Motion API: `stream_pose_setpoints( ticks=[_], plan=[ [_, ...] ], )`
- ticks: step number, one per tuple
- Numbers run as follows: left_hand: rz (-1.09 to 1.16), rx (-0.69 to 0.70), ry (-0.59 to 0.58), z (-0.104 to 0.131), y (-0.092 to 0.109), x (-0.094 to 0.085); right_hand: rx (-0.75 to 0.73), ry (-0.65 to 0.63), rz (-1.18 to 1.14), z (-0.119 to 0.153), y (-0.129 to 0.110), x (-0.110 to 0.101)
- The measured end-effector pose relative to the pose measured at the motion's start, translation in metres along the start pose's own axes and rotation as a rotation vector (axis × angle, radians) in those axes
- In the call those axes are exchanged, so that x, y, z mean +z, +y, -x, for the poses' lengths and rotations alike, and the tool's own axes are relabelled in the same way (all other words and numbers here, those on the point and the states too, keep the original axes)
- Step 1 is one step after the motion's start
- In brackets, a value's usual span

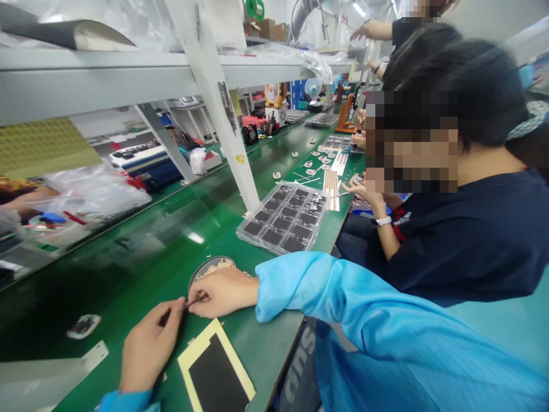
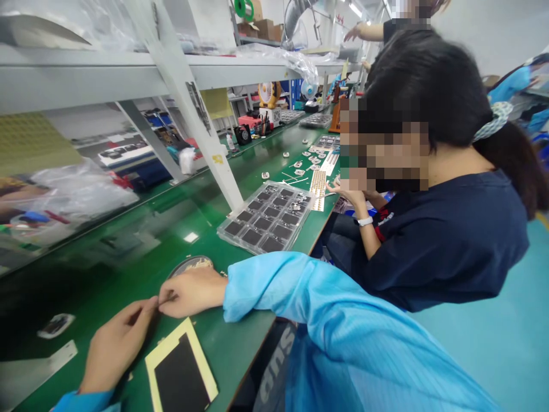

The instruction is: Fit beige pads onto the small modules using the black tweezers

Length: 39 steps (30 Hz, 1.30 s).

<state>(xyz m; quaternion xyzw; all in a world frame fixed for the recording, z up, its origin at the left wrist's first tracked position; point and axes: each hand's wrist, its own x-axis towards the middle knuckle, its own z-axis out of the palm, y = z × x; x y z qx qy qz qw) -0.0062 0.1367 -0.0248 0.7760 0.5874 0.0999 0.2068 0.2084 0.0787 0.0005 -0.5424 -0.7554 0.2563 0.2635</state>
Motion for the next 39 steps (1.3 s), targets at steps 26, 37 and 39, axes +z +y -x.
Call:
stream_pose_setpoints(
  ticks=[26, 37, 39],
  plan=[
    [-0.026, -0.043, -0.059, -0.0011, 0.0055, -0.0048, -0.033, -0.083, -0.022, 0.0021, -0.002, -0.0031],
    [0.013, 0.032, -0.005, 0.0014, 0.0038, -0.0002, -0.075, -0.061, -0.056, 0.0042, -0.0018, 0.0006],
    [0.024, 0.055, 0.016, 0.0031, 0.0048, 0.0001, -0.093, -0.052, -0.049, 0.0042, -0.0015, 0.0021]
  ],
)
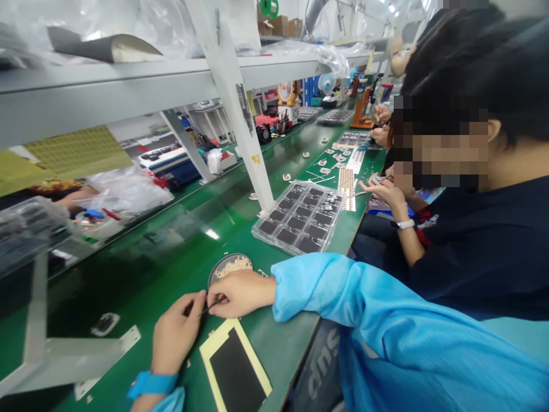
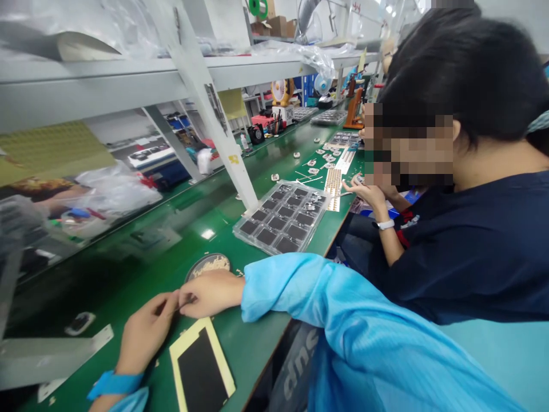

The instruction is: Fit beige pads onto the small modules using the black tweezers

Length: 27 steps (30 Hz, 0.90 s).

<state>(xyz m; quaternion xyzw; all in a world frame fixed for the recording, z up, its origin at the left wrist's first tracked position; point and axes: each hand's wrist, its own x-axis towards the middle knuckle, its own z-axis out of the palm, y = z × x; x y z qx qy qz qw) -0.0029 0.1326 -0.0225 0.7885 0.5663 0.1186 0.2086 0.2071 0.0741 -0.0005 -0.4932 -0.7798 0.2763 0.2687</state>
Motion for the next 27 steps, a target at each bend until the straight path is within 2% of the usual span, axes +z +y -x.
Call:
stream_pose_setpoints(
  ticks=[8, 18, 24, 27],
  plan=[
    [0.033, 0.068, 0.034, 0.0016, 0.0016, 0.0016, -0.072, -0.007, 0.028, 0.0047, -0.0042, 0.0004],
    [0.0, 0.036, 0.028, 0.0008, -0.0019, 0.0023, -0.06, -0.051, 0.028, 0.0039, -0.0069, -0.0047],
    [0.036, 0.12, 0.072, 0.0032, -0.0019, 0.0038, -0.102, -0.057, 0.036, 0.0058, -0.0057, -0.003],
    [0.094, 0.164, 0.057, 0.0015, -0.0067, 0.0042, -0.106, -0.047, 0.053, 0.0052, -0.0035, -0.0007]
  ],
)
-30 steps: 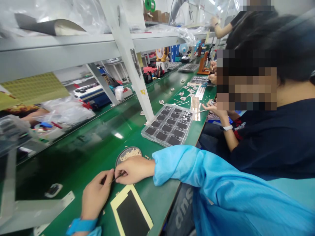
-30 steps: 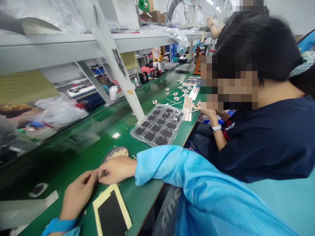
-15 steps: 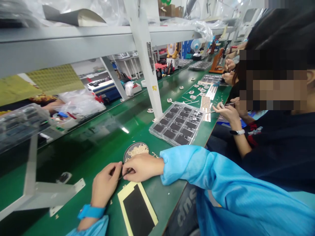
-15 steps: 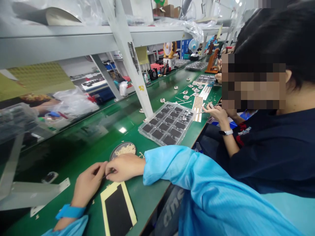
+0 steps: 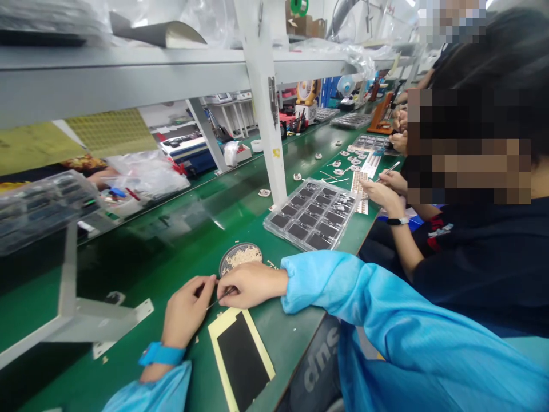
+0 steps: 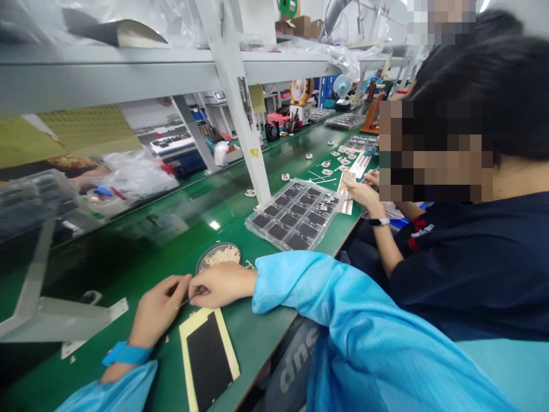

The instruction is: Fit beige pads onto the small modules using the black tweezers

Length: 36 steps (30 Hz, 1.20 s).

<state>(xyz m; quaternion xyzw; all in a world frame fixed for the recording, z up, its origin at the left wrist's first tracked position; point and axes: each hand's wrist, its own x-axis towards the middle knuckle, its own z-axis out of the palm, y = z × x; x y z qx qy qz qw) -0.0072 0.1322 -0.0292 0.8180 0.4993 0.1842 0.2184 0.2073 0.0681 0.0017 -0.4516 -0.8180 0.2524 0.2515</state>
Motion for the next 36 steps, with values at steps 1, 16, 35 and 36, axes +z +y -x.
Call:
stream_pose_setpoints(
  ticks=[1, 16, 35, 36],
  plan=[
    [0.031, 0.005, -0.004, -0.001, -0.002, 0.0, 0.0, 0.003, 0.005, 0.0, 0.001, 0.001],
    [-0.042, -0.195, -0.06, -0.005, 0.004, -0.005, 0.012, -0.098, 0.006, -0.003, 0.0, -0.008],
    [-0.051, -0.306, -0.106, -0.009, 0.005, -0.008, -0.027, -0.202, -0.003, -0.004, -0.001, -0.015],
    [-0.053, -0.285, -0.094, -0.009, 0.003, -0.006, -0.032, -0.198, -0.003, -0.005, 0.0, -0.014]
  ],
)
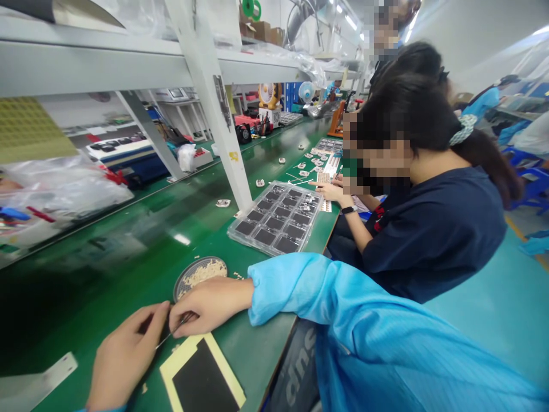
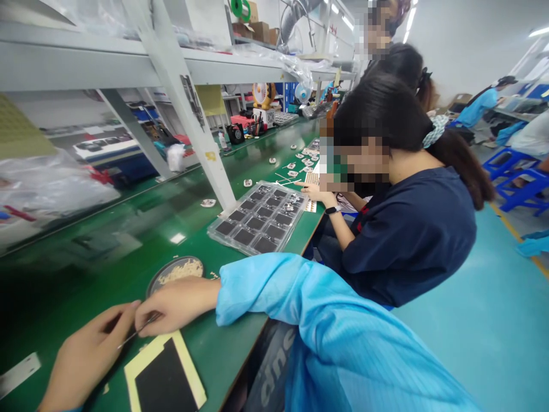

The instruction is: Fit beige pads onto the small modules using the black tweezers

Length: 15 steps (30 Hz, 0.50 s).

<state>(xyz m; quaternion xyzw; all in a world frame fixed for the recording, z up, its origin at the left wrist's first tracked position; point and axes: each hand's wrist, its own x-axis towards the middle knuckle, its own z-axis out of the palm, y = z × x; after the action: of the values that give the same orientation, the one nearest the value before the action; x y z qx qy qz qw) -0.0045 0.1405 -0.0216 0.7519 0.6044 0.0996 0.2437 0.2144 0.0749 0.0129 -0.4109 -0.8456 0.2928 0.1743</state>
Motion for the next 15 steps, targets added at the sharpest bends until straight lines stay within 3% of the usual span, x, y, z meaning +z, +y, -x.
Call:
stream_pose_setpoints(
  ticks=[5, 9, 15],
  plan=[
    [0.007, 0.103, 0.049, 0.001, -0.002, 0.004, -0.059, 0.104, 0.007, -0.003, 0.008, 0.007],
    [0.034, 0.177, 0.024, 0.001, -0.005, 0.004, -0.091, 0.297, -0.022, -0.004, 0.012, 0.005],
    [0.006, 0.162, -0.001, -0.001, 0.001, -0.003, -0.047, 0.608, -0.135, -0.001, 0.001, -0.005]
  ],
)
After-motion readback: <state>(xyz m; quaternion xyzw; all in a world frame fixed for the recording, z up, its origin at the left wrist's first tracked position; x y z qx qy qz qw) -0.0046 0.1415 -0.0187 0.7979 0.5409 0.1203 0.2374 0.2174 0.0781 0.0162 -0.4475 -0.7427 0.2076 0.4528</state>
